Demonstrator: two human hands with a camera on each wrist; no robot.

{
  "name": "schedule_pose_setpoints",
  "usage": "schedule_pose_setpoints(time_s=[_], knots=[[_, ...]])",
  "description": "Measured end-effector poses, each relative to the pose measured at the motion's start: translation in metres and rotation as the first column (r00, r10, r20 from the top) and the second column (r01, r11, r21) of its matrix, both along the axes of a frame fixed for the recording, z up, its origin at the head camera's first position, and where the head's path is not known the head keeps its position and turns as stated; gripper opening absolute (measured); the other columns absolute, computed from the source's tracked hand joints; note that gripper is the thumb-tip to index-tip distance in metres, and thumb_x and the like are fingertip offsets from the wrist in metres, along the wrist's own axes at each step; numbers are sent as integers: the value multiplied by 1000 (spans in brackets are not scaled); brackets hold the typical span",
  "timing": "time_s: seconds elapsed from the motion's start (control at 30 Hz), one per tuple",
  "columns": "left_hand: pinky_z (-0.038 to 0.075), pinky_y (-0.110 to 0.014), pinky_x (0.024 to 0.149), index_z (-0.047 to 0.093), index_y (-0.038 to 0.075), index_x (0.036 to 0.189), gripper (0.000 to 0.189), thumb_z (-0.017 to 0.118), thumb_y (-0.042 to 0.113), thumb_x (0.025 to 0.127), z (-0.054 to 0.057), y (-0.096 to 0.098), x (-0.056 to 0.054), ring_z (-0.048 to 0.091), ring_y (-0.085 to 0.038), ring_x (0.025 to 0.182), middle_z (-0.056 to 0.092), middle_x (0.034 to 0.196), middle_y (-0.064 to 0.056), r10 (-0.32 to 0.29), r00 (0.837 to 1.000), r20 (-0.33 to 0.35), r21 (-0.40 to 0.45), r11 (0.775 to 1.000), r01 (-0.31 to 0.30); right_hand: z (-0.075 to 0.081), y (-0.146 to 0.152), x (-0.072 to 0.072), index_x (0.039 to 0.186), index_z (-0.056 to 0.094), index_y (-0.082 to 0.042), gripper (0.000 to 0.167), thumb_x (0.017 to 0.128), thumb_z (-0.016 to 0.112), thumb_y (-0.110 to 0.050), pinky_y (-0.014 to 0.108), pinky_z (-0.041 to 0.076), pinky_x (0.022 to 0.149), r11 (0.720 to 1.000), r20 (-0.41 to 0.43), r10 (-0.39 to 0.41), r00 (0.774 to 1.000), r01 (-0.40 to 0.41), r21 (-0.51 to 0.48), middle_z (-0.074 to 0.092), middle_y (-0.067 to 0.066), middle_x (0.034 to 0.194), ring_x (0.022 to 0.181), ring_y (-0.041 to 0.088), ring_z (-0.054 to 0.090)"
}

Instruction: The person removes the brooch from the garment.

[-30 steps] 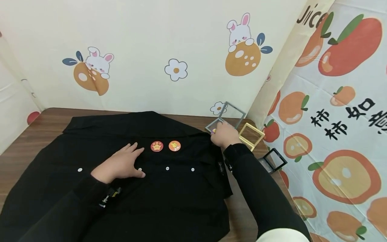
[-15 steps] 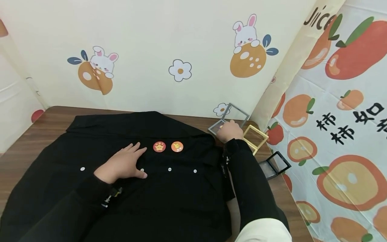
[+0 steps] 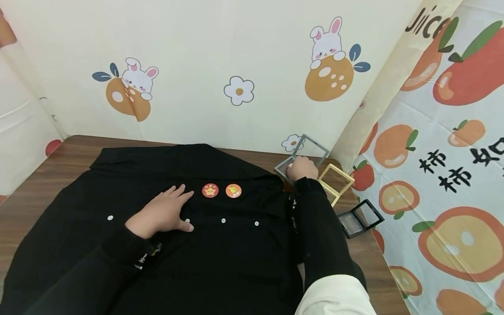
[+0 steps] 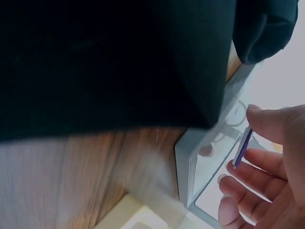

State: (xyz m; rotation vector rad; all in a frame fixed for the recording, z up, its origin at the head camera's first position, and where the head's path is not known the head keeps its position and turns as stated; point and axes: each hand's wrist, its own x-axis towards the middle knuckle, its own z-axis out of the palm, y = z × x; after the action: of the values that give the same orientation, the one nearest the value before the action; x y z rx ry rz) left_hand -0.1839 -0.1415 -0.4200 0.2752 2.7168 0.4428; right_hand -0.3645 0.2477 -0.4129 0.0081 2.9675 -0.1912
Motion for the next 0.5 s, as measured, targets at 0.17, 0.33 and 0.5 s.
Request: schedule_pose_setpoints(time_s=[0.17,0.33,0.5], knots=[[16,-63,120,37,8,160,101,86,48,82,0,0,1,15,-47,153,19,167,-25,4,1000,3,-5,1000,-4,0,-6,2,112,65,8,40,102,59,-30,55,52,78,1000,24,-6,1000,6,17,61,30,111,95,46,62],[15,-63,121,37,8,160,101,86,48,82,0,0,1,15,-47,153,18,168,-24,7,1000,1,-14,1000,-7,0,-8,5,119,63,10,45,103,58,-31,58,50,85,1000,49,-9,999,9,11,57,33,120,104,49,60],[15,-63,121,36,8,161,101,86,48,82,-2,0,-1,14,-46,153,18,168,-24,3,1000,0,-17,1000,-3,-11,-2,0,127,59,12,51,104,57,-33,60,48,89,1000,50,-17,999,17,4,49,35,127,110,50,54]])
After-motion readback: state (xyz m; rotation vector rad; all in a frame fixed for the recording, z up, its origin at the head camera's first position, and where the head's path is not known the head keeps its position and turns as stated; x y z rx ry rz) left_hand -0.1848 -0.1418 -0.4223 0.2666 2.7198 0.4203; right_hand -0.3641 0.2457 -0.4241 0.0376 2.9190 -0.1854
